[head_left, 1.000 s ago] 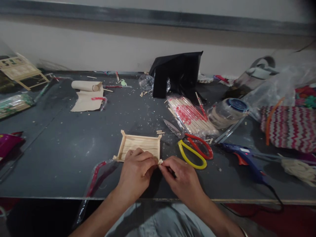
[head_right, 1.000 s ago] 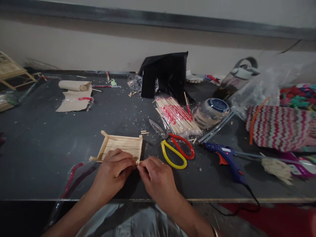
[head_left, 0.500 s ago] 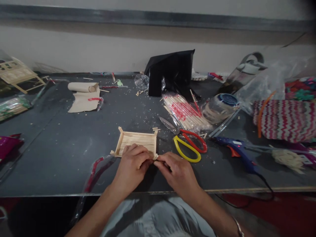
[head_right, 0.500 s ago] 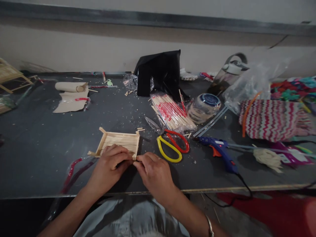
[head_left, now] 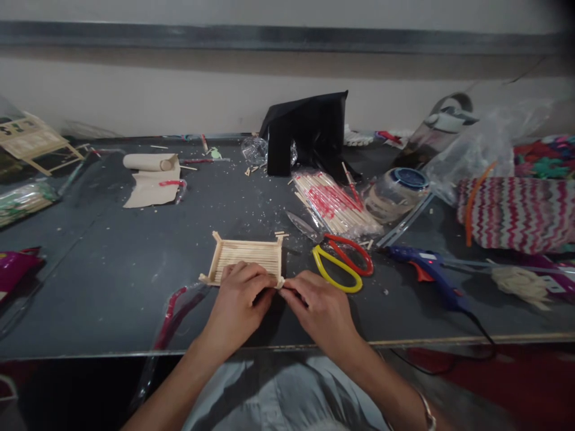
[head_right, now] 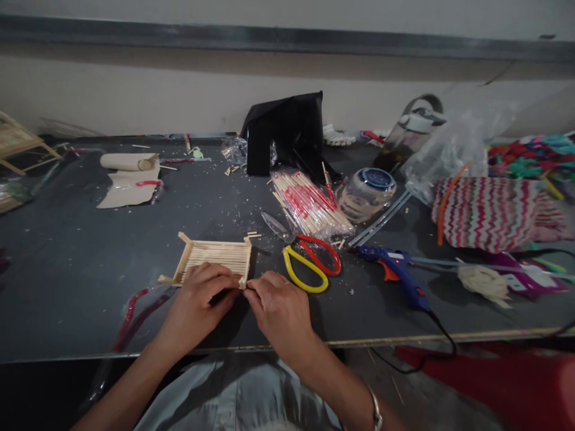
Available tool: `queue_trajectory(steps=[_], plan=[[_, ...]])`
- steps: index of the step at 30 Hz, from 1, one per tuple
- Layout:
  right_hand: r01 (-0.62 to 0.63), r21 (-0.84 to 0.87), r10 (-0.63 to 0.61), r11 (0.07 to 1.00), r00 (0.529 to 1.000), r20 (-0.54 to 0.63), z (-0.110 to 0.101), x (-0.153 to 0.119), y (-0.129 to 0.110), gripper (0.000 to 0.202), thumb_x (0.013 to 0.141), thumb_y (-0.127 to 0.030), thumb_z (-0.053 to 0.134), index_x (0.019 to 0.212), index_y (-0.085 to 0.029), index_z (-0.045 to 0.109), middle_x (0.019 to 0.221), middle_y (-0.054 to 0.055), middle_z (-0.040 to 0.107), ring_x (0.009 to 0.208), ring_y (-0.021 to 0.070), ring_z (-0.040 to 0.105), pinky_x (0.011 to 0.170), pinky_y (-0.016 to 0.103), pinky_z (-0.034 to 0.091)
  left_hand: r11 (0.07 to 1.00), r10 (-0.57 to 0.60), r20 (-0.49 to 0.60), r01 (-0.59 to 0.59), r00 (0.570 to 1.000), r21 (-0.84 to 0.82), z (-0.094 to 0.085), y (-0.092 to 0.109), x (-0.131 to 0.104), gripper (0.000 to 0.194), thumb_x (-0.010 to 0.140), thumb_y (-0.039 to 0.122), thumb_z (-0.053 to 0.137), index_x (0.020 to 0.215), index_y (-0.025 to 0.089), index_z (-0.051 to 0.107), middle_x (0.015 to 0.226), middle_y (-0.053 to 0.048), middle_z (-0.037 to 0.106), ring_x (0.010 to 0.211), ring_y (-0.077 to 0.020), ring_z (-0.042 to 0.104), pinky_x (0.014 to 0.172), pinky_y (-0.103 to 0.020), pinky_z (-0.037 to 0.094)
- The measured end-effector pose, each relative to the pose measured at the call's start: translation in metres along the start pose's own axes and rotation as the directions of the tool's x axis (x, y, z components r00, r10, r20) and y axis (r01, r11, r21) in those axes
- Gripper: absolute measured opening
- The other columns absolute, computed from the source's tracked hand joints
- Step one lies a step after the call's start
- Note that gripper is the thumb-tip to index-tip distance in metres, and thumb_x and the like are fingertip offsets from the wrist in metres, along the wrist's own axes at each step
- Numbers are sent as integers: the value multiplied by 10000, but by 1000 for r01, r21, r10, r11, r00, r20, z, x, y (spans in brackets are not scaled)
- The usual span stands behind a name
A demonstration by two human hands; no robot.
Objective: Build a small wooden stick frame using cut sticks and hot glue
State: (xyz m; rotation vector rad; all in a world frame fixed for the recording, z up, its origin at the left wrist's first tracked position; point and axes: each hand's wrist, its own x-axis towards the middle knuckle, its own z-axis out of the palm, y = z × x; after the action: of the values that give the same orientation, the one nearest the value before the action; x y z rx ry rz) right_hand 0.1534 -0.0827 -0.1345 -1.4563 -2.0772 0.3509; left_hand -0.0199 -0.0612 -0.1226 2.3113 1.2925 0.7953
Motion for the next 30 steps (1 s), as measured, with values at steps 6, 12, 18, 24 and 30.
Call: queue_trajectory(steps=[6,12,18,24,30], plan=[[23,-4,-23,1000,1000,7,1,2,-3,177,882,-156,577,708,-185,597,707,11,614,693,153,583,629,257,377,1000,16,-13,-16,1000,-10,1,-1,1,114,799,60,642,811,164,684,834,-22,663,808,-198,553,743,-351,368],[61,25,-60,998,997,-54,3,3,-3,206,815,-70,537,647,-190,533,657,6,568,662,151,538,618,260,360,999,38,-46,-39,998,-3,1,-2,2,135,780,42,656,821,168,683,818,-18,664,789,-193,554,740,-350,368],[97,81,-88,992,990,-111,-1,7,-10,229,761,-34,504,606,-198,463,621,-3,512,633,144,492,602,264,355,995,79,-138,-87,987,-57,0,1,1,121,793,65,650,819,180,676,828,-19,660,796,-179,576,759,-338,399],[196,306,-133,932,968,-214,-15,2,-25,184,788,-38,481,702,-198,453,666,-12,480,645,134,468,611,269,363,959,-141,-282,60,949,-277,-21,5,3,47,797,159,672,796,205,680,878,-10,638,838,-156,601,743,-265,461],[243,346,-161,906,955,-250,-36,-2,-30,222,867,-58,426,704,-209,416,629,-39,408,579,109,424,547,254,327,765,-304,-258,74,917,-639,-41,1,0,46,778,174,707,767,214,687,835,9,593,798,-115,574,688,-196,457]])
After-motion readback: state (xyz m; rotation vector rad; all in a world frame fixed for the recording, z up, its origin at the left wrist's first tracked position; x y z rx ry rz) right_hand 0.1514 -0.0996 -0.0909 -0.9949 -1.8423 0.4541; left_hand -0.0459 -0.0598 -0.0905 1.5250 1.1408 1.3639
